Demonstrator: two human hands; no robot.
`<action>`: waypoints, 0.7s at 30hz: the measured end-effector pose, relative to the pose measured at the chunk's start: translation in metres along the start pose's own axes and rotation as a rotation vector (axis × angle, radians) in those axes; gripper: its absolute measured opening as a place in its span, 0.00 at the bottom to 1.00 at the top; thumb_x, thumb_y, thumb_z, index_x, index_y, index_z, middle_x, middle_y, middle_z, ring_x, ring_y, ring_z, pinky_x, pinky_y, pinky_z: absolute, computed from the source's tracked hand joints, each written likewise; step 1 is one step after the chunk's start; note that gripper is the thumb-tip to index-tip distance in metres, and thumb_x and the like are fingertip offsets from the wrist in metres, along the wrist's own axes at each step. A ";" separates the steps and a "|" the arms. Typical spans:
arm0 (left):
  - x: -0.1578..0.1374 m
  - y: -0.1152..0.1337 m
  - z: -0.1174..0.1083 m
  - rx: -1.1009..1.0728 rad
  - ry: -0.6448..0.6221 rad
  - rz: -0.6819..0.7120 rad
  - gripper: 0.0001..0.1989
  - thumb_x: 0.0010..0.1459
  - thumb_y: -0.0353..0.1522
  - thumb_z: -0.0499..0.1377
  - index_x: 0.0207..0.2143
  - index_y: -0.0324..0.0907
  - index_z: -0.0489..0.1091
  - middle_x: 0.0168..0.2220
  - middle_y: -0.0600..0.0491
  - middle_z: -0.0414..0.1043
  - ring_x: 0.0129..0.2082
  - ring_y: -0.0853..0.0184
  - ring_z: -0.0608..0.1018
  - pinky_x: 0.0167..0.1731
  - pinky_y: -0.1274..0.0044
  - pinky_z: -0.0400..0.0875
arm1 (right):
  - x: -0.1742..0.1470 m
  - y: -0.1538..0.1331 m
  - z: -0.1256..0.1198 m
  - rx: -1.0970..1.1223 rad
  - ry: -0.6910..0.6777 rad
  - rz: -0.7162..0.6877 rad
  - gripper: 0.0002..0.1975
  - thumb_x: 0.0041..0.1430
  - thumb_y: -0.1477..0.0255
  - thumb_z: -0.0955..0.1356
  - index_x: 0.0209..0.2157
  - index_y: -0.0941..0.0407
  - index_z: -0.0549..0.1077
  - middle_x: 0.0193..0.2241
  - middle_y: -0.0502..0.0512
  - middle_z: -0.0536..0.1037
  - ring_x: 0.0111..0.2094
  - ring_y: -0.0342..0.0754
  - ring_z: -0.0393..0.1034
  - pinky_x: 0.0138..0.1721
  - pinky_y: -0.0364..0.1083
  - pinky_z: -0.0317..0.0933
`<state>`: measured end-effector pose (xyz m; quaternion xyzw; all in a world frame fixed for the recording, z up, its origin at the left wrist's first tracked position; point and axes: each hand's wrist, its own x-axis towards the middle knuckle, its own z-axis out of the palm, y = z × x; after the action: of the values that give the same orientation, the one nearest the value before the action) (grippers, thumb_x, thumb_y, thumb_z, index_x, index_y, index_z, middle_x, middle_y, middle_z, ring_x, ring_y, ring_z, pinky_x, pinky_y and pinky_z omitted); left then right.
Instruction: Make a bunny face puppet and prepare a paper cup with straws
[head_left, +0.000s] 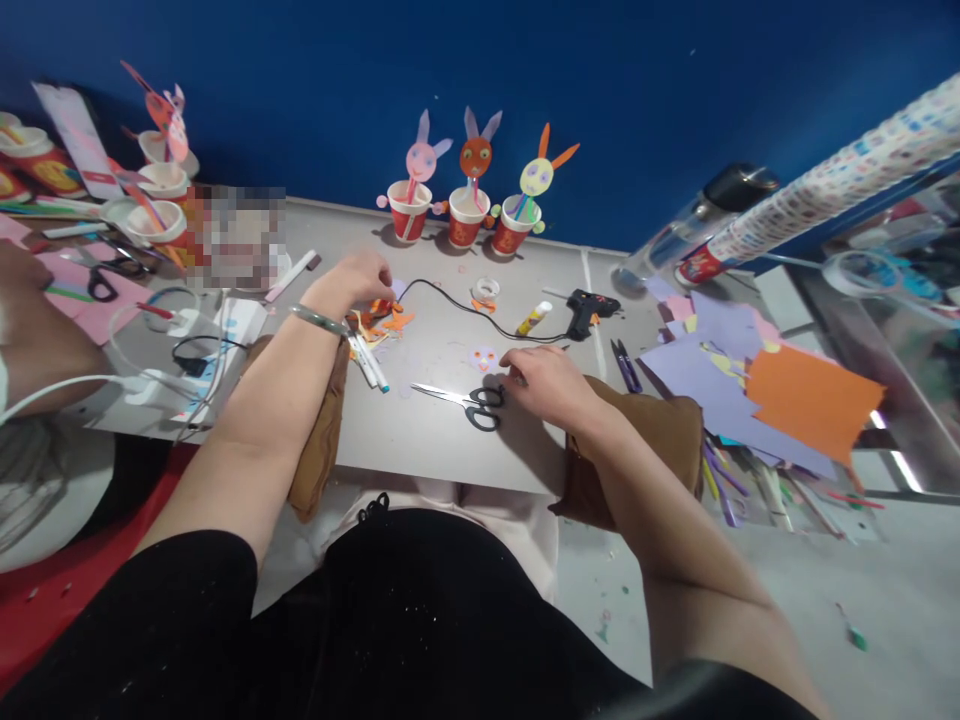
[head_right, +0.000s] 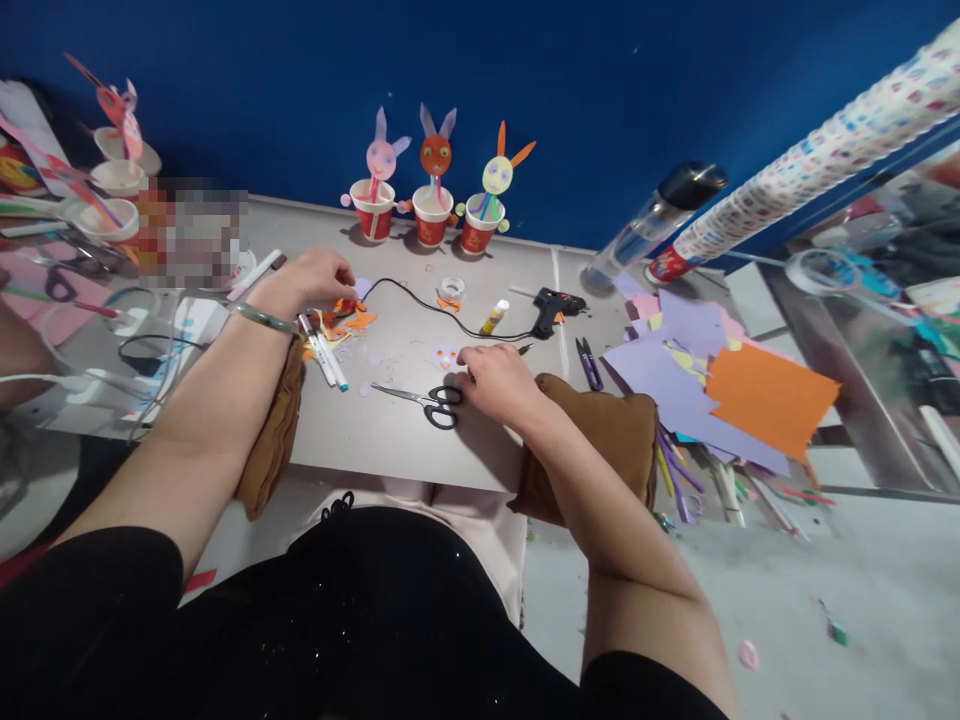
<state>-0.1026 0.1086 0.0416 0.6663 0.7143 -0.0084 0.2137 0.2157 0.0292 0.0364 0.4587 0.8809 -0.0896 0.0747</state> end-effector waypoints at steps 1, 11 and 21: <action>-0.001 0.001 0.000 0.001 -0.012 0.014 0.19 0.52 0.35 0.67 0.48 0.40 0.79 0.46 0.44 0.81 0.44 0.59 0.80 0.41 0.73 0.71 | 0.003 -0.003 -0.001 -0.002 -0.015 -0.015 0.15 0.66 0.72 0.64 0.49 0.60 0.77 0.41 0.62 0.84 0.44 0.56 0.76 0.51 0.52 0.58; 0.004 -0.008 0.003 0.060 0.090 0.027 0.22 0.47 0.26 0.63 0.47 0.43 0.78 0.50 0.46 0.79 0.49 0.59 0.78 0.45 0.73 0.71 | 0.032 -0.023 0.014 0.039 0.183 -0.090 0.11 0.66 0.71 0.63 0.42 0.57 0.77 0.35 0.59 0.84 0.38 0.53 0.74 0.45 0.50 0.57; -0.008 0.017 0.009 0.112 -0.127 0.189 0.18 0.36 0.23 0.61 0.33 0.41 0.79 0.38 0.45 0.81 0.40 0.55 0.80 0.37 0.71 0.72 | 0.039 0.003 0.039 0.121 0.405 -0.069 0.14 0.66 0.69 0.61 0.34 0.57 0.76 0.27 0.59 0.80 0.31 0.52 0.69 0.40 0.48 0.58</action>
<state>-0.0837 0.0999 0.0409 0.7398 0.6316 -0.0704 0.2209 0.1975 0.0529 -0.0105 0.4406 0.8861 -0.0509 -0.1346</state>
